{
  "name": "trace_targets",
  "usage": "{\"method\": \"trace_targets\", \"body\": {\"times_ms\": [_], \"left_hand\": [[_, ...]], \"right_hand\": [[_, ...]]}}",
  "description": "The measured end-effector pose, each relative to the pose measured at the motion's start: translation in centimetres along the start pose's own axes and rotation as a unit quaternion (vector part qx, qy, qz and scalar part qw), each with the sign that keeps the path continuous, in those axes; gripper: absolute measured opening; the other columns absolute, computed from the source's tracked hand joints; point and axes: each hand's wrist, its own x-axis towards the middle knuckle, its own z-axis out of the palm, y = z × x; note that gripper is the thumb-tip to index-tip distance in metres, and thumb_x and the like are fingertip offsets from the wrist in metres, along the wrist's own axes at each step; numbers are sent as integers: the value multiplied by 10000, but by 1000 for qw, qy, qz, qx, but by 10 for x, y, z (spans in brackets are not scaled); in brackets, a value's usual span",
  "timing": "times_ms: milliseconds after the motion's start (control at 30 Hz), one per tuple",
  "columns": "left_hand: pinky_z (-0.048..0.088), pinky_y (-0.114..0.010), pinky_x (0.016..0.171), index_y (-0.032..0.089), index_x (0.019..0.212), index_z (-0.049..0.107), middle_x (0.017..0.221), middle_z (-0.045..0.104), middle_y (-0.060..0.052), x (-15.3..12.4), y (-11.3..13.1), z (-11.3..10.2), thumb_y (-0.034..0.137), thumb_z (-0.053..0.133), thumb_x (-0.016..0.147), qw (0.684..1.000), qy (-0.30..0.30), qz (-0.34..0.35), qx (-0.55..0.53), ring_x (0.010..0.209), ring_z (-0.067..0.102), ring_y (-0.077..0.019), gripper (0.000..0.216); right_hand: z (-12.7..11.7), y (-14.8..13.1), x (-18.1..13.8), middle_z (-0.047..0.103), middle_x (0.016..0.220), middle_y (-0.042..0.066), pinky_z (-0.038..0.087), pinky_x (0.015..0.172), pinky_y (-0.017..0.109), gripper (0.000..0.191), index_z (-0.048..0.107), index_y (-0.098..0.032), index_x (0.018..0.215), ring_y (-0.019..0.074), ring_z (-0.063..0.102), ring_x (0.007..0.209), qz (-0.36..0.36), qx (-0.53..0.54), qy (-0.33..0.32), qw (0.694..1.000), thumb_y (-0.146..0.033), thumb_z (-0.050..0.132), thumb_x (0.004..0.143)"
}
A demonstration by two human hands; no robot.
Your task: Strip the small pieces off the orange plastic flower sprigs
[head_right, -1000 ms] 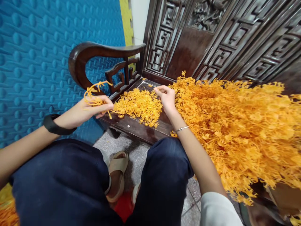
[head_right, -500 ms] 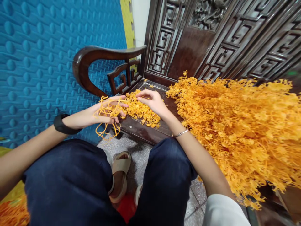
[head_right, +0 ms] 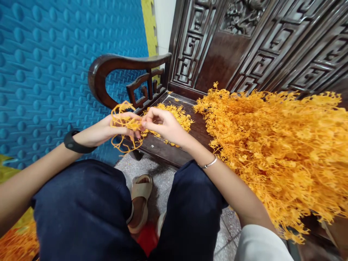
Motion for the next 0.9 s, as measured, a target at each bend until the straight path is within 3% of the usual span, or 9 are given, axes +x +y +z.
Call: {"method": "trace_targets", "body": {"times_ms": [133,300,433,567,667,767,900], "left_hand": [[525,-242,585,103,867,598,762,669,-53,0,0,-2,225,624,738,1000,20,-7,21,662,641,-146,180],[535,-255,588,124,872,589,752,661,-30,-1,-1,2,268,584,775,999,-34,-24,33,629,636,-135,175],[539,-265,596,125,874,581,737,661,-31,-1,1,5,264,541,793,998,-52,-21,26,600,631,-131,167],[538,-256,629,132,1005,576,759,667,-29,-3,2,4,250,574,786,998,-64,-8,26,666,642,-134,248],[535,-259,653,142,1090,555,811,673,-36,-5,5,3,246,611,770,998,-54,-7,23,710,645,-139,341],[531,-262,646,137,1028,582,857,676,-50,-5,8,4,252,626,758,998,-51,-15,31,723,647,-148,297],[514,-248,596,133,851,606,717,666,-17,-5,13,5,237,624,731,998,-8,2,62,634,630,-138,160]], "right_hand": [[-3,-2,-1,610,817,20,485,673,276,262,445,-174,713,95,583,679,25,33,6,999,-339,642,764],[5,1,0,576,835,-1,454,664,240,301,562,-171,912,89,536,713,-30,-101,-35,994,-337,710,710],[9,5,3,568,809,-3,421,608,238,285,600,-186,933,97,513,694,-53,-148,-13,987,-345,705,720],[5,1,0,571,738,-15,430,626,244,199,584,-172,751,92,516,662,-54,-105,-32,993,-326,707,717],[2,-3,-2,585,698,-16,445,642,249,216,536,-167,689,95,552,664,-13,-36,-31,999,-315,685,736],[0,-3,-2,593,678,-17,469,652,262,249,492,-169,661,104,585,662,33,28,-21,999,-310,688,723],[0,-2,1,595,683,-16,495,681,283,252,489,-168,648,112,600,682,51,54,-2,997,-295,702,690]]}}
